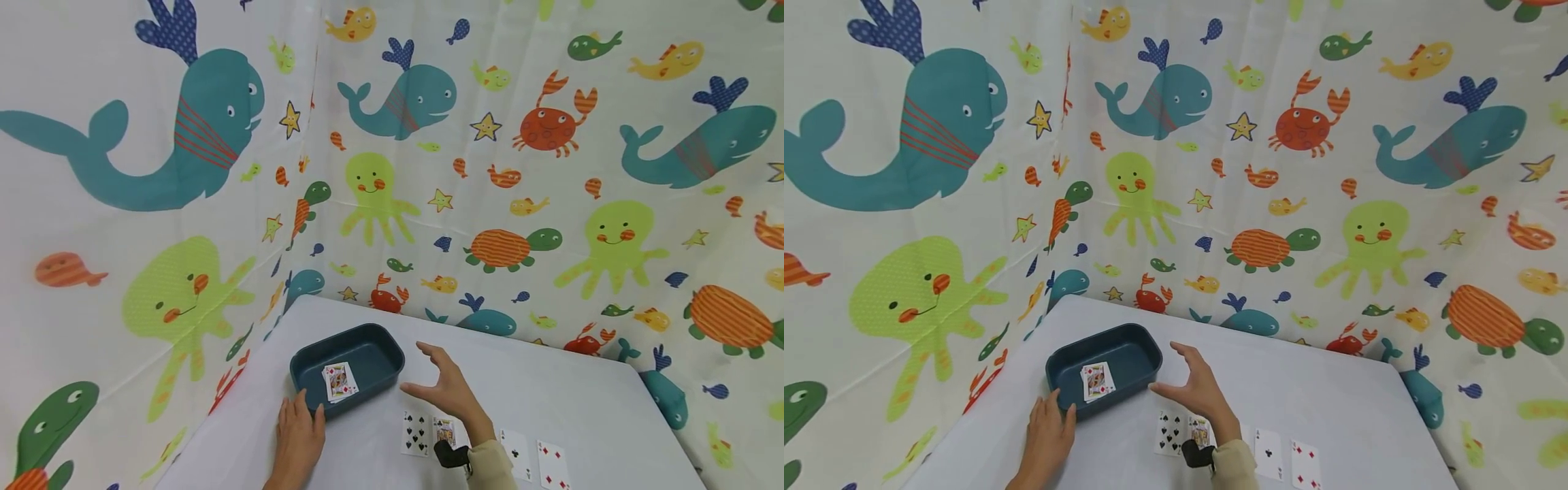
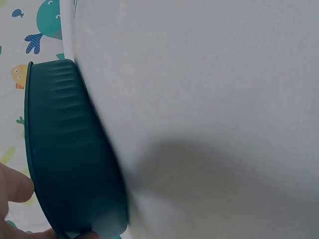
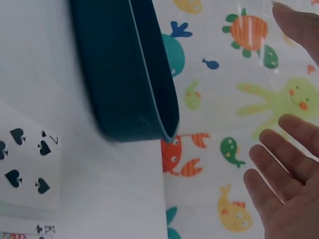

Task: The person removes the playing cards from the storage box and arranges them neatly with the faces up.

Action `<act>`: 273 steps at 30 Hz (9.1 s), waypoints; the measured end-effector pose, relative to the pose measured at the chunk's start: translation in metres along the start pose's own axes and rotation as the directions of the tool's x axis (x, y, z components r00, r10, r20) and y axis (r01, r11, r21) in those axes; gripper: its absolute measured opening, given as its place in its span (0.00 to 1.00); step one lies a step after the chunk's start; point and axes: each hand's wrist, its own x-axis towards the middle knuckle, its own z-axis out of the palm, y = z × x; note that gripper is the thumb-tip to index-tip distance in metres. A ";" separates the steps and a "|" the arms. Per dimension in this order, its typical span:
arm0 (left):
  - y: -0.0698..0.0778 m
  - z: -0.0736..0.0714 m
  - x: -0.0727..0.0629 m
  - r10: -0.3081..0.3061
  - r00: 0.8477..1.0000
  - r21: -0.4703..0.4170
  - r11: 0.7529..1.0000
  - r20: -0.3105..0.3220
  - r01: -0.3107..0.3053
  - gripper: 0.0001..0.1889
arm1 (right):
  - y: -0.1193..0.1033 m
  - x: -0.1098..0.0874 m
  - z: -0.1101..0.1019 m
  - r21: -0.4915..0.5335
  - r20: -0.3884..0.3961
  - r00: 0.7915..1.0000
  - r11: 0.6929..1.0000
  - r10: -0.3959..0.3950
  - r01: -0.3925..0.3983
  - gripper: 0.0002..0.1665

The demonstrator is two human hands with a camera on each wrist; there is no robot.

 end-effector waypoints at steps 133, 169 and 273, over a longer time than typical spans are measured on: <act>-0.011 -0.008 0.003 0.051 0.999 0.025 0.998 -0.020 -0.050 0.28 | -0.030 0.099 0.169 -0.519 0.335 0.925 0.855 0.177 0.024 0.45; -0.009 -0.004 0.003 0.014 1.000 0.057 0.998 -0.013 -0.013 0.29 | -0.035 0.084 0.115 -0.246 0.227 0.974 0.968 0.009 0.048 0.44; -0.012 -0.012 0.012 0.064 0.997 0.024 0.998 0.036 -0.065 0.31 | 0.090 -0.168 -0.157 -0.373 -0.172 0.807 0.721 0.564 -0.584 0.60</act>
